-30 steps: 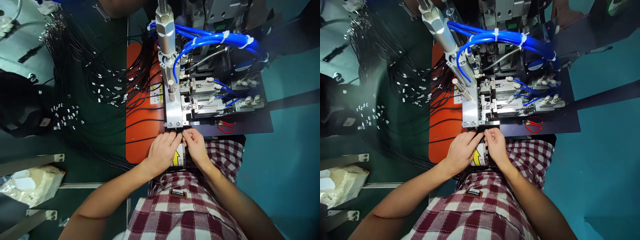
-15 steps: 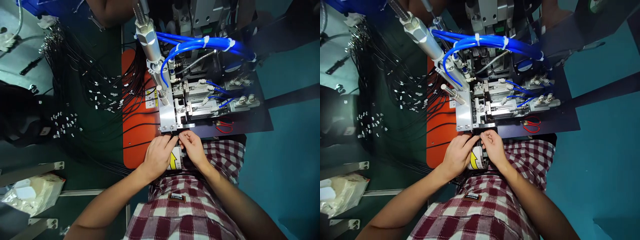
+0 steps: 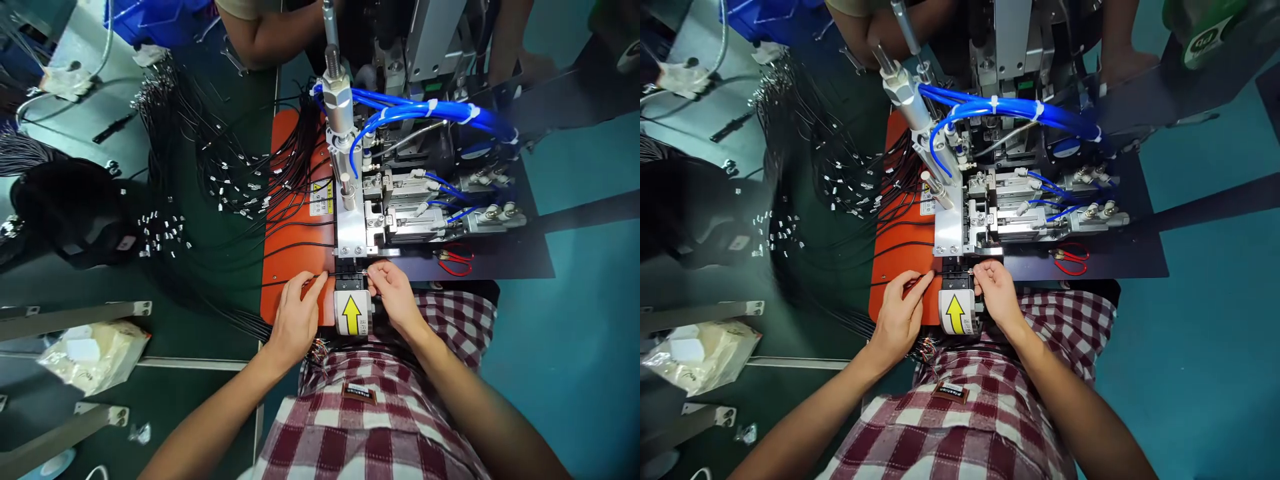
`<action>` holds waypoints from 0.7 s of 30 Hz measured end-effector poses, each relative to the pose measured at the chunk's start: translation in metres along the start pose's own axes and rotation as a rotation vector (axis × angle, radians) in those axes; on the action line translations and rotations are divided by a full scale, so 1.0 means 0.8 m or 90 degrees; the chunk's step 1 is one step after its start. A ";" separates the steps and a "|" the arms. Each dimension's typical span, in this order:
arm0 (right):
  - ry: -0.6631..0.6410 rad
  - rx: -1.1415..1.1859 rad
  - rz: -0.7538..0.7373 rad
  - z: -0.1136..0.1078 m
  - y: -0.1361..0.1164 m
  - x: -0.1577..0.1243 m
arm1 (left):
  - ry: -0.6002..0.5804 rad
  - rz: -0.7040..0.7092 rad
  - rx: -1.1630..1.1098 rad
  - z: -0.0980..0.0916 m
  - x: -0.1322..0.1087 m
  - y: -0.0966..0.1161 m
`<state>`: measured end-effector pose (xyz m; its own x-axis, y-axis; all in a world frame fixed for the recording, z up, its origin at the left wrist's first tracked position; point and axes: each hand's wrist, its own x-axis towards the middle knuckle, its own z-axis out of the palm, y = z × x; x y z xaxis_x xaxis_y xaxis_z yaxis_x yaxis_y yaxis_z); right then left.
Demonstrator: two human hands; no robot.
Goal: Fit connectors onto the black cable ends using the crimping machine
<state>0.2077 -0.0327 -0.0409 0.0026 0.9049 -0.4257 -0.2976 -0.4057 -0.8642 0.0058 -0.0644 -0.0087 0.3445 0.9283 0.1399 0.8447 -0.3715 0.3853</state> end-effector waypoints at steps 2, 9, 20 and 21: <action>-0.002 -0.008 -0.002 0.000 0.000 0.001 | -0.011 0.009 0.029 0.001 -0.004 -0.003; 0.000 -0.020 -0.014 0.000 -0.002 0.000 | 0.072 0.083 0.037 0.004 0.019 -0.022; -0.002 -0.073 -0.035 -0.002 -0.004 0.001 | -0.053 0.106 -0.123 -0.001 0.073 -0.013; -0.002 -0.078 -0.037 -0.002 -0.004 0.001 | -0.060 0.115 -0.117 -0.001 0.074 -0.012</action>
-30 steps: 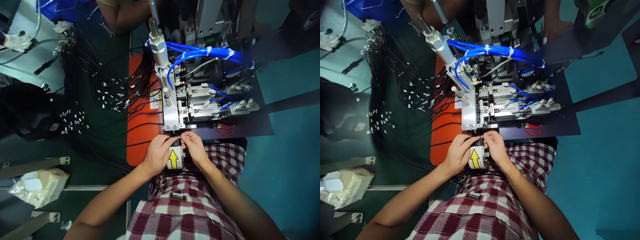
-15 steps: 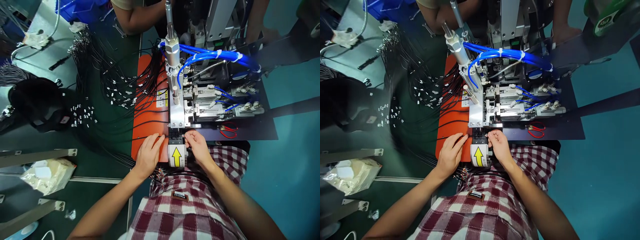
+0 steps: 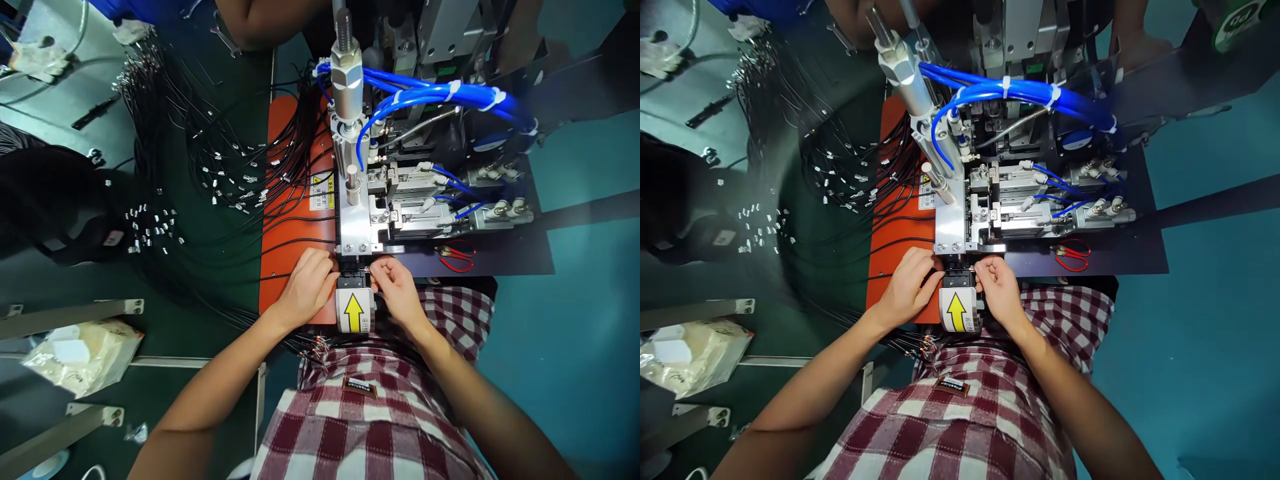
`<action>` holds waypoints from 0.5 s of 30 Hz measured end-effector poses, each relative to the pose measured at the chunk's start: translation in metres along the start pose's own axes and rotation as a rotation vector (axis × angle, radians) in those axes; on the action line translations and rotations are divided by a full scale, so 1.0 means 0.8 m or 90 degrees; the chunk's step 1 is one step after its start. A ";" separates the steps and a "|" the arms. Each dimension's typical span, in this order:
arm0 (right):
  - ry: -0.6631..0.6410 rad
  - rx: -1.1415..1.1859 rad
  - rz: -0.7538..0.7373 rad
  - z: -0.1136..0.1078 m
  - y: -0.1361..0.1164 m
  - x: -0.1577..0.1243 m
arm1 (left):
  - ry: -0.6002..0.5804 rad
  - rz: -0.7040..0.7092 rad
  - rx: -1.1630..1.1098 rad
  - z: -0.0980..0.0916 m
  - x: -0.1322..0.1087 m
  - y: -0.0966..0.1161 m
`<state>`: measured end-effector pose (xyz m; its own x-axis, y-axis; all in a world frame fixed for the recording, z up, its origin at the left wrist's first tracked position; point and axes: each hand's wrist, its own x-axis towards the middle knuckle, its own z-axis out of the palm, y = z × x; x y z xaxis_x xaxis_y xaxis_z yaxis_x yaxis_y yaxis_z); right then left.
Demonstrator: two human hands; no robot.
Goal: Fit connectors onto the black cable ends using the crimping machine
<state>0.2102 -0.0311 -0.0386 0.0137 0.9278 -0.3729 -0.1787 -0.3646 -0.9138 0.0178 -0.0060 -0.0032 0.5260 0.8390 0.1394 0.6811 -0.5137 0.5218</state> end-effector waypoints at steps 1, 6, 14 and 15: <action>-0.001 -0.003 -0.001 0.000 0.000 0.000 | -0.004 0.007 0.005 0.000 0.000 0.001; 0.003 -0.009 -0.002 0.001 -0.001 -0.003 | -0.008 0.034 0.015 0.000 0.001 0.000; 0.002 -0.008 -0.001 0.002 -0.001 -0.003 | -0.004 0.023 0.038 -0.002 -0.001 0.002; 0.000 -0.007 0.001 0.001 0.000 -0.003 | 0.008 0.018 0.065 -0.003 -0.003 0.005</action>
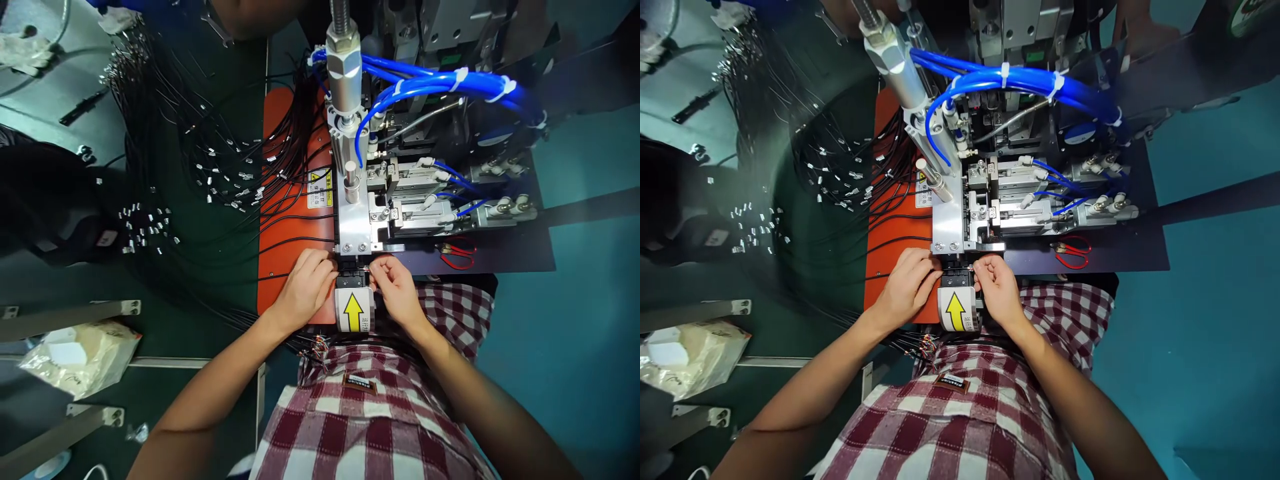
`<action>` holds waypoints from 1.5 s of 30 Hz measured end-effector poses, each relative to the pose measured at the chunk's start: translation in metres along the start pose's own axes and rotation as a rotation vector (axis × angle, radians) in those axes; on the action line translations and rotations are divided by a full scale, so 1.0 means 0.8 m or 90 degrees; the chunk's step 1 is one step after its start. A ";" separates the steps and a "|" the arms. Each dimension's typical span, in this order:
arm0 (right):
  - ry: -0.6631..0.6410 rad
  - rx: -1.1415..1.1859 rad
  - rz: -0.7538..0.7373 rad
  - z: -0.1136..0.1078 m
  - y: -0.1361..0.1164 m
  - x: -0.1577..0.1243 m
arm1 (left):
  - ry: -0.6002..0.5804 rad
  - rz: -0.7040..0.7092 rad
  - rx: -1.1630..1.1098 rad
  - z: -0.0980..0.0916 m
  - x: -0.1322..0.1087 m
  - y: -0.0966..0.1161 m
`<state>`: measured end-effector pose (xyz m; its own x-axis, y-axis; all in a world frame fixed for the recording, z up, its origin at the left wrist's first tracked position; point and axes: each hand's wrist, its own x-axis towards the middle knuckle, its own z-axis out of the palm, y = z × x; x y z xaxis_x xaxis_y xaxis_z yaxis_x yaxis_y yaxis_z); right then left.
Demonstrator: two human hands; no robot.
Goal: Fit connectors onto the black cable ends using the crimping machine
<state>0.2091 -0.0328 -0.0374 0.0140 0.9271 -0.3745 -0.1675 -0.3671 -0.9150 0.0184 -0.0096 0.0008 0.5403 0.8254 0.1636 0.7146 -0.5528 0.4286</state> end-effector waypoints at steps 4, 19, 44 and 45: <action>-0.002 -0.003 -0.004 0.000 0.000 0.000 | -0.007 0.067 0.068 0.002 -0.006 0.010; 0.006 -0.020 -0.029 -0.001 -0.002 0.002 | -0.012 -0.047 -0.035 0.012 -0.019 0.028; 0.251 -0.009 -0.012 -0.122 0.044 -0.044 | 0.014 -0.109 0.068 -0.015 -0.020 -0.040; 0.258 -0.011 -0.013 -0.123 0.044 -0.047 | 0.017 -0.094 0.050 -0.021 -0.010 -0.046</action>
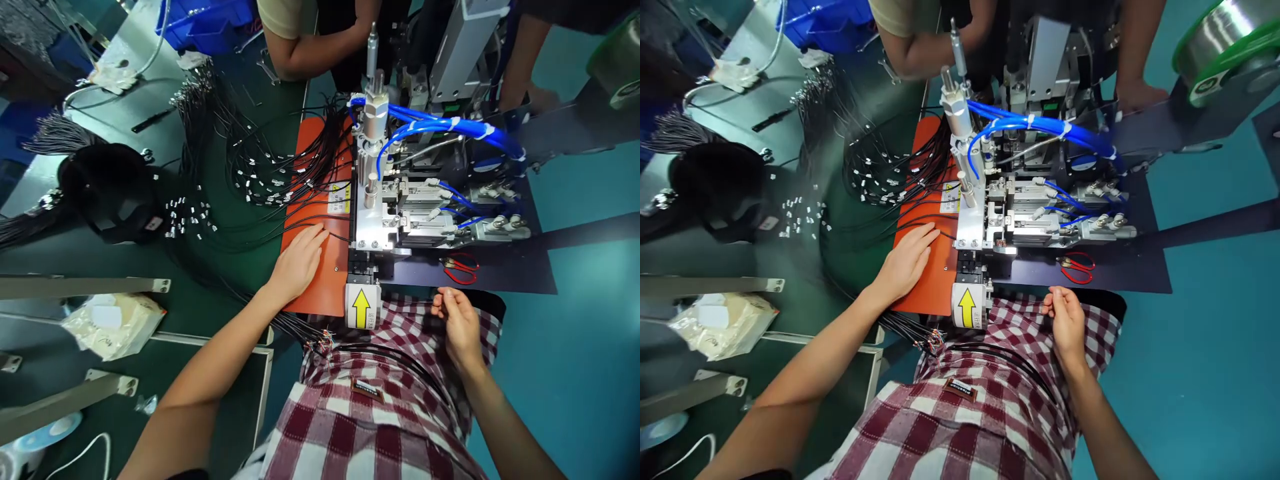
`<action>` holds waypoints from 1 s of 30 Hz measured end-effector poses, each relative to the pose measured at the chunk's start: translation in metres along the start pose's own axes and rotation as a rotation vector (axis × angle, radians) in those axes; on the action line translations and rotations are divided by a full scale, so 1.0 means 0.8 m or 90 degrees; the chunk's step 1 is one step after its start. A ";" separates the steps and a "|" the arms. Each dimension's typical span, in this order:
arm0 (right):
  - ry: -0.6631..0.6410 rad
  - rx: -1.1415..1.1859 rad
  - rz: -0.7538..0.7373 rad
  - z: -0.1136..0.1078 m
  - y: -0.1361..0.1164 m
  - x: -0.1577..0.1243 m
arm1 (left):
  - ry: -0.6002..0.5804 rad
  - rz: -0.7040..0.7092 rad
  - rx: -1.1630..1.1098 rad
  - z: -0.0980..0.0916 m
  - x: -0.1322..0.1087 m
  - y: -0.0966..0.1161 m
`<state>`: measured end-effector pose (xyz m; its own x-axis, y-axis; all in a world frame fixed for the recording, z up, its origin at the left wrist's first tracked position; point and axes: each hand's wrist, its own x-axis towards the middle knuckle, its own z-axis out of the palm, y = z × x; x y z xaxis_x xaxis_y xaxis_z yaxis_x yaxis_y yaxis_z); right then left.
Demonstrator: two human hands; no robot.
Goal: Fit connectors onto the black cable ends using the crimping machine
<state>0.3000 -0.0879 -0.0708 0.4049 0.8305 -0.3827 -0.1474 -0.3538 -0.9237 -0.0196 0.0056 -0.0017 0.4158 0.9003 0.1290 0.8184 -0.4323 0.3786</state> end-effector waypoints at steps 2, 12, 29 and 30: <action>0.004 -0.012 -0.005 -0.002 -0.002 -0.005 | 0.000 0.024 -0.044 -0.015 0.005 -0.003; -0.102 -0.120 -0.051 0.014 -0.047 -0.045 | -0.353 0.188 0.185 -0.039 -0.136 0.032; -0.287 -0.252 -0.093 0.048 -0.076 -0.068 | -0.218 0.019 -0.139 -0.103 -0.106 0.013; -0.288 -0.259 -0.094 0.047 -0.077 -0.069 | -0.229 0.026 -0.141 -0.108 -0.106 0.009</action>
<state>0.2528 -0.0954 0.0066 -0.0408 0.9513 -0.3054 0.2727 -0.2834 -0.9194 -0.0832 -0.0694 0.0693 0.5899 0.7903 -0.1657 0.7097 -0.4096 0.5732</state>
